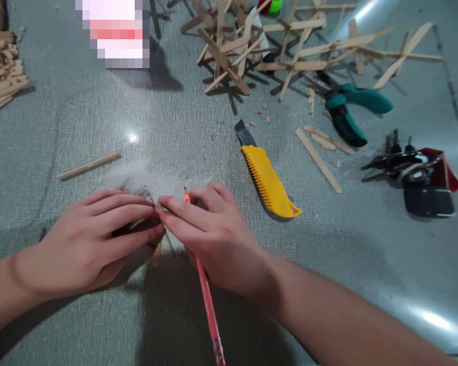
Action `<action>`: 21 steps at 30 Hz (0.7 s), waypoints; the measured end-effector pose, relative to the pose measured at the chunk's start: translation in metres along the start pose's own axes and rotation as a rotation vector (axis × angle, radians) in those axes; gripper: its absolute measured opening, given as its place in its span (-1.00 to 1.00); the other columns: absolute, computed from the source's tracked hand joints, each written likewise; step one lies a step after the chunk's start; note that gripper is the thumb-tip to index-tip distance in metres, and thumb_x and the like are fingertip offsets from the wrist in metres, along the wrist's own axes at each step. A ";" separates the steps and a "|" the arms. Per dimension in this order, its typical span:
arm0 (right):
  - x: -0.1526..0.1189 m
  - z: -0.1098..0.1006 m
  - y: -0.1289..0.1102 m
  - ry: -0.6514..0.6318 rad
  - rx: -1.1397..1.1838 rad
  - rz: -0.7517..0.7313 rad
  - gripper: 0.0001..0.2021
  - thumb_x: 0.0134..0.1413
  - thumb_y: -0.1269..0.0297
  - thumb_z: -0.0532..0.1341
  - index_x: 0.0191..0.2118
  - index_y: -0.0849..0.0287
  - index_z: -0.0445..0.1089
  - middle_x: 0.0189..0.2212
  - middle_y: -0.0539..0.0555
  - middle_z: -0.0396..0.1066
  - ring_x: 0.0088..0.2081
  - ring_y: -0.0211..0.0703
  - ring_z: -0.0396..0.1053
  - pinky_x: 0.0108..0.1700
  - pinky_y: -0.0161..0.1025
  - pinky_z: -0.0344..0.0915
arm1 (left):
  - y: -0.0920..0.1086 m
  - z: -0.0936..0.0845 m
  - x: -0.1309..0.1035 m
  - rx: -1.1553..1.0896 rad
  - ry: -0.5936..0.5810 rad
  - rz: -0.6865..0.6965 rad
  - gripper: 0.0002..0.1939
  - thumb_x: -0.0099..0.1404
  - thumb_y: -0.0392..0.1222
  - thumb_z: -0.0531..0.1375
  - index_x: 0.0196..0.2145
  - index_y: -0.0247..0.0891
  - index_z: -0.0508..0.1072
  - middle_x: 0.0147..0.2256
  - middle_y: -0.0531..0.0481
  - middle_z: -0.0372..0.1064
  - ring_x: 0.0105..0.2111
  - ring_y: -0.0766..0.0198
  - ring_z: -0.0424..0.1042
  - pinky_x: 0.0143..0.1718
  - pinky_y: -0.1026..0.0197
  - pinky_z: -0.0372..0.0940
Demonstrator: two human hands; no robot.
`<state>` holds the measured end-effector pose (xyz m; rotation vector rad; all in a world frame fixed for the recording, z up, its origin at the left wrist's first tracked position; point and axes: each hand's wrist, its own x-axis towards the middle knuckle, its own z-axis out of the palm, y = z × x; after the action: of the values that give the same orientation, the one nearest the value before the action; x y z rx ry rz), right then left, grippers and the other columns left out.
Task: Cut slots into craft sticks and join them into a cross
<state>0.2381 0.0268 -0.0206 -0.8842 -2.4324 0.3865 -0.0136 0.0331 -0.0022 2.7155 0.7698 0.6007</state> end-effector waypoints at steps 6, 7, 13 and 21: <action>-0.001 -0.001 -0.001 -0.010 0.010 0.005 -0.78 0.49 0.49 0.15 0.08 0.28 0.52 0.15 0.17 0.61 -0.06 0.05 0.36 0.02 0.05 0.27 | 0.000 0.005 -0.001 -0.069 0.035 -0.044 -0.83 0.54 -0.23 0.21 -0.09 -0.30 0.62 -0.06 -0.17 0.65 -0.10 0.08 0.68 0.05 -0.01 0.57; -0.001 -0.001 -0.001 -0.012 0.013 0.007 -0.78 0.49 0.50 0.16 0.08 0.29 0.52 0.14 0.16 0.62 -0.06 0.05 0.36 0.02 0.05 0.27 | 0.000 0.006 -0.002 -0.081 0.043 -0.053 -0.84 0.55 -0.21 0.23 -0.10 -0.28 0.62 -0.06 -0.14 0.66 -0.08 0.09 0.68 0.08 0.00 0.57; -0.001 -0.001 0.000 -0.012 0.022 0.007 -0.79 0.48 0.52 0.17 0.06 0.29 0.53 0.11 0.15 0.64 -0.07 0.03 0.35 0.02 0.04 0.26 | -0.001 0.004 -0.003 -0.142 0.044 -0.116 -0.90 0.50 -0.19 0.31 -0.13 -0.26 0.62 0.00 -0.06 0.66 0.17 -0.01 0.60 0.24 -0.07 0.54; 0.000 0.000 0.001 -0.015 0.028 0.006 -0.77 0.45 0.53 0.18 0.07 0.29 0.53 0.10 0.16 0.64 -0.06 0.03 0.37 0.04 0.05 0.26 | -0.001 0.003 -0.003 -0.158 0.027 -0.141 -0.89 0.50 -0.19 0.31 -0.12 -0.25 0.63 0.00 -0.06 0.66 0.16 0.03 0.61 0.27 -0.05 0.52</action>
<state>0.2388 0.0273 -0.0207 -0.8800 -2.4322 0.4299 -0.0148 0.0316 -0.0063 2.4909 0.8726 0.6384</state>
